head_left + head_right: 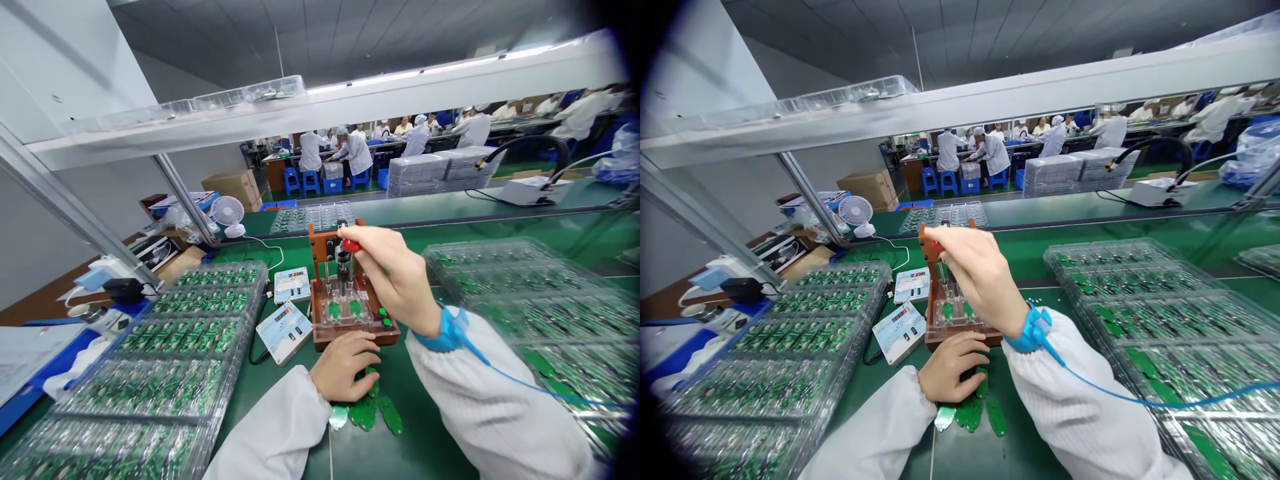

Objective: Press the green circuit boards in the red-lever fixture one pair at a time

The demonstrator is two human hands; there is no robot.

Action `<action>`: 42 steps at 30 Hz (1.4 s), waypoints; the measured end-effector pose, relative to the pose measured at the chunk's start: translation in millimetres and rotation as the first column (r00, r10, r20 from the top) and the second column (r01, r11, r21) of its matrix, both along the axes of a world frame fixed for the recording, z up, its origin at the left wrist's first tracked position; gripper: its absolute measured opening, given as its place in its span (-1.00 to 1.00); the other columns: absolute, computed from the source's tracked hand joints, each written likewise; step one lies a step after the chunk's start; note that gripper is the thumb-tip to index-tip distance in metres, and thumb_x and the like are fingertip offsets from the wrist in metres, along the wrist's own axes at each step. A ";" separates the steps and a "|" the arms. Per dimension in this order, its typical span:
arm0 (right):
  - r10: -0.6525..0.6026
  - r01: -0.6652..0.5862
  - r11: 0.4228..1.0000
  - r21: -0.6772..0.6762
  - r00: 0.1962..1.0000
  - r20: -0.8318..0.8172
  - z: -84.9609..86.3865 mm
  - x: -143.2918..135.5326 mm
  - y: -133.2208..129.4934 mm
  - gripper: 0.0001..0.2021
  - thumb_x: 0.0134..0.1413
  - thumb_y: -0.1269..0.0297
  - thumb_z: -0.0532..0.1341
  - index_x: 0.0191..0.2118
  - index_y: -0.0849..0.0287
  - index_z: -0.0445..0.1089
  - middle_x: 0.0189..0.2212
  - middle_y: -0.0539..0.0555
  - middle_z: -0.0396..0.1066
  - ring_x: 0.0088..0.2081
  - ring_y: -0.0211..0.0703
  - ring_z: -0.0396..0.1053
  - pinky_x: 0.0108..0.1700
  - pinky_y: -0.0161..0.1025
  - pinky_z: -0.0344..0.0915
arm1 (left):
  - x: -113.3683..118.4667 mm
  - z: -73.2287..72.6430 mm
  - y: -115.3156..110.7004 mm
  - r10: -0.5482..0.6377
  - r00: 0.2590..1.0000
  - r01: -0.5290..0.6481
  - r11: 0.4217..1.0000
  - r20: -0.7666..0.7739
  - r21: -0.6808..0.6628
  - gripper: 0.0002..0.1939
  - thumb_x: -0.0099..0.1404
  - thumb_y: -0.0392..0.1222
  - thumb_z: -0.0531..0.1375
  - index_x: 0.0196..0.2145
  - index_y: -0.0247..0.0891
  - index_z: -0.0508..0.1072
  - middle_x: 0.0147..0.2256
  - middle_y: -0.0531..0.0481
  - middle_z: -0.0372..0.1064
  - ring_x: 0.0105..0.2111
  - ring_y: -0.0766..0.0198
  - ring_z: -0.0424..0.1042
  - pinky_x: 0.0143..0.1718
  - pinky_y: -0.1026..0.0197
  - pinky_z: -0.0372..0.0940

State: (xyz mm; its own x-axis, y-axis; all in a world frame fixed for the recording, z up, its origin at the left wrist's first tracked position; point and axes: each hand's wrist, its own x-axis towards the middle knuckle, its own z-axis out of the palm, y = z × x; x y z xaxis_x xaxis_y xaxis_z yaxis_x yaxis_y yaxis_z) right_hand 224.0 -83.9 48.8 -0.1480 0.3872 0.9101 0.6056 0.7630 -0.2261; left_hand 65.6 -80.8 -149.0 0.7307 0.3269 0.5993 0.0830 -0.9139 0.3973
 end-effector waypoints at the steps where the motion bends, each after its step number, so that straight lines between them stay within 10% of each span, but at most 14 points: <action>1: -0.005 0.005 1.000 0.006 1.000 -0.009 -9.8 -0.5 -2.8 -0.62 0.45 0.39 0.08 0.25 -0.08 0.38 0.09 0.01 0.54 0.15 -0.04 0.47 0.20 -0.01 0.39 | 0.3 -0.3 0.1 0.002 1.000 -0.002 1.000 0.003 -0.001 -0.82 0.34 -0.17 0.21 -0.13 -0.22 0.52 -0.07 -0.15 0.56 0.16 0.00 0.43 0.18 -0.05 0.39; 12: 0.221 -0.225 0.974 -0.022 0.968 -0.118 -81.3 -1.3 10.0 -0.38 0.34 0.61 0.08 0.37 -0.14 0.24 0.27 0.01 0.39 0.33 0.01 0.30 0.34 0.14 0.33 | 2.4 2.4 0.4 0.019 1.000 -0.019 1.000 0.024 -0.007 -0.85 0.37 -0.15 0.21 -0.17 -0.22 0.53 -0.16 -0.09 0.58 0.05 0.05 0.50 0.11 -0.01 0.42; 20: 0.234 -0.260 0.962 -0.084 0.944 -0.234 -83.3 -7.9 5.9 -0.36 0.32 0.63 0.11 0.35 -0.17 0.27 0.30 -0.10 0.35 0.35 -0.07 0.26 0.38 0.02 0.29 | 3.4 7.5 -3.0 0.032 0.991 -0.040 0.997 0.133 0.061 -0.93 0.43 -0.24 0.19 -0.23 -0.23 0.49 -0.21 -0.07 0.59 -0.05 0.16 0.56 0.03 0.11 0.48; 26: 0.267 -0.302 0.947 -0.107 0.929 -0.258 -85.6 -6.6 5.8 -0.39 0.33 0.61 0.12 0.34 -0.17 0.28 0.30 -0.09 0.35 0.36 -0.06 0.25 0.39 0.00 0.27 | -17.4 17.4 2.3 0.292 0.873 -0.315 0.949 0.391 -0.005 -0.89 0.46 -0.24 0.16 -0.25 -0.24 0.45 -0.35 -0.06 0.54 -0.19 0.16 0.56 -0.14 0.10 0.47; 30: 0.276 -0.311 0.946 -0.089 0.920 -0.278 -87.7 -8.0 7.7 -0.39 0.33 0.60 0.13 0.34 -0.18 0.28 0.29 -0.09 0.36 0.36 -0.07 0.25 0.39 0.00 0.27 | -48.1 16.8 30.2 0.588 0.780 -0.576 0.809 0.215 -0.122 -0.54 0.57 -0.06 -0.08 -0.44 -0.22 0.36 -0.41 -0.10 0.47 -0.23 0.15 0.51 -0.13 0.05 0.42; 34: 0.279 -0.310 0.948 -0.076 0.921 -0.271 -86.0 -8.8 7.7 -0.38 0.33 0.60 0.14 0.34 -0.20 0.27 0.29 -0.09 0.36 0.36 -0.10 0.25 0.37 -0.01 0.29 | -86.3 25.2 71.3 0.677 0.728 -0.685 0.713 -0.111 -0.150 -0.72 0.48 -0.03 0.11 -0.16 -0.24 0.54 0.00 -0.24 0.47 0.16 -0.05 0.36 0.25 -0.20 0.21; 38: 0.288 -0.317 0.945 -0.074 0.920 -0.264 -84.0 -8.1 7.3 -0.39 0.34 0.58 0.13 0.35 -0.21 0.26 0.29 -0.07 0.36 0.36 -0.08 0.25 0.36 0.03 0.30 | -114.7 40.0 108.0 0.561 0.648 -0.717 0.677 -0.515 -0.165 -0.20 0.00 0.05 0.50 0.19 -0.17 0.47 0.39 -0.28 0.07 0.41 -0.43 -0.12 0.36 -0.42 -0.06; 42: 0.294 -0.324 0.943 -0.076 0.918 -0.266 -83.9 -8.7 8.4 -0.40 0.35 0.56 0.12 0.35 -0.20 0.26 0.29 -0.06 0.37 0.36 -0.06 0.25 0.36 0.04 0.31 | -119.3 55.7 128.8 0.338 0.464 -0.704 0.701 -0.819 -0.110 0.26 -0.20 0.29 0.52 0.39 -0.11 0.21 0.49 -0.21 -0.29 0.45 -0.41 -0.41 0.41 -0.36 -0.22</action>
State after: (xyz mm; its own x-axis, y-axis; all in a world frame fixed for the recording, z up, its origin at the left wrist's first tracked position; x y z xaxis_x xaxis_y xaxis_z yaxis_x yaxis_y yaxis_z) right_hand 215.4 -75.5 -35.1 -0.0532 0.4633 0.8846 0.2572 0.8623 -0.4362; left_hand -53.7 48.1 -93.2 0.4306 0.8525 -0.2964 0.8957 -0.3633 0.2565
